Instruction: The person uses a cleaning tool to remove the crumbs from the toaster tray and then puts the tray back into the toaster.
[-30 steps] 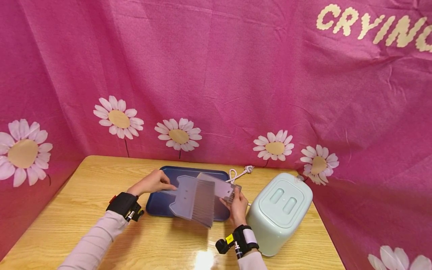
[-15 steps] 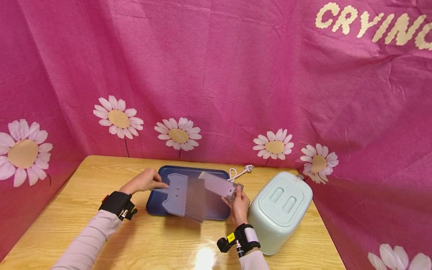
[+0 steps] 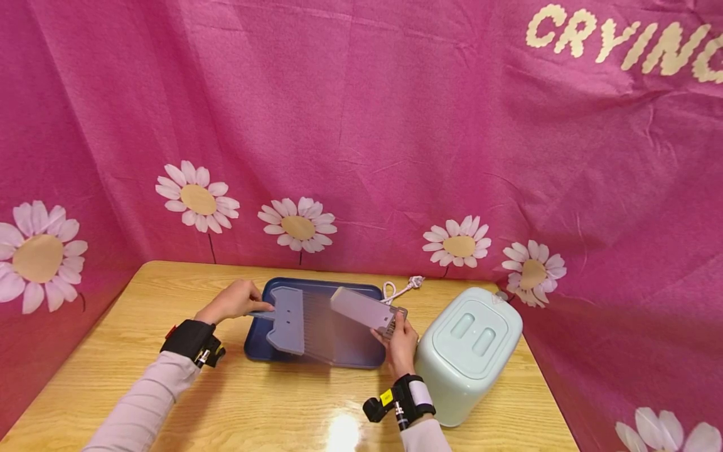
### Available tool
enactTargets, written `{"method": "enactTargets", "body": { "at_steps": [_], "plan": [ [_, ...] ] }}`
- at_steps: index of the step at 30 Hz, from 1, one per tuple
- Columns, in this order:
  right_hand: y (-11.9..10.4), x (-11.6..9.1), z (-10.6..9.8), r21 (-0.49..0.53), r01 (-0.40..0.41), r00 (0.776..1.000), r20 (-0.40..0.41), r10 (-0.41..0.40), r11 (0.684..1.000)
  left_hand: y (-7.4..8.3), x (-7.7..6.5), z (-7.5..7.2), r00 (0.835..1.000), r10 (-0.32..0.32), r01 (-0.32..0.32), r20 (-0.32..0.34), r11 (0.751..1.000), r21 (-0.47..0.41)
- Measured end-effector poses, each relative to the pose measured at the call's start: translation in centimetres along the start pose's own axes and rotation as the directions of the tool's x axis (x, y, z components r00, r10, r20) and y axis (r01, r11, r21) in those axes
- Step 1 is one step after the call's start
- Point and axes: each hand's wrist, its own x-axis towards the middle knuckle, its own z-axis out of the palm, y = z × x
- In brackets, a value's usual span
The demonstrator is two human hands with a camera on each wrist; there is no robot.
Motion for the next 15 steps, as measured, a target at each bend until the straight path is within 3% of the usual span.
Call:
{"method": "enactTargets", "body": {
  "at_steps": [5,11,15],
  "plan": [
    [-2.0,-2.2,1.4,-0.023,-0.019,1.000,-0.017,0.019,1.000,0.0,-0.1,-0.1,1.000,-0.014,0.014,-0.010,1.000,0.023],
    [-1.7,-2.0,1.1,0.009,-0.004,1.000,-0.007,0.004,1.000,-0.1,-0.2,-0.3,0.998,-0.052,0.053,-0.019,0.998,0.028],
    [-1.7,-1.9,1.2,-0.038,-0.012,1.000,-0.025,0.011,0.999,-0.2,-0.3,-0.3,0.996,-0.087,0.087,-0.007,0.996,0.022]
  ]
}}
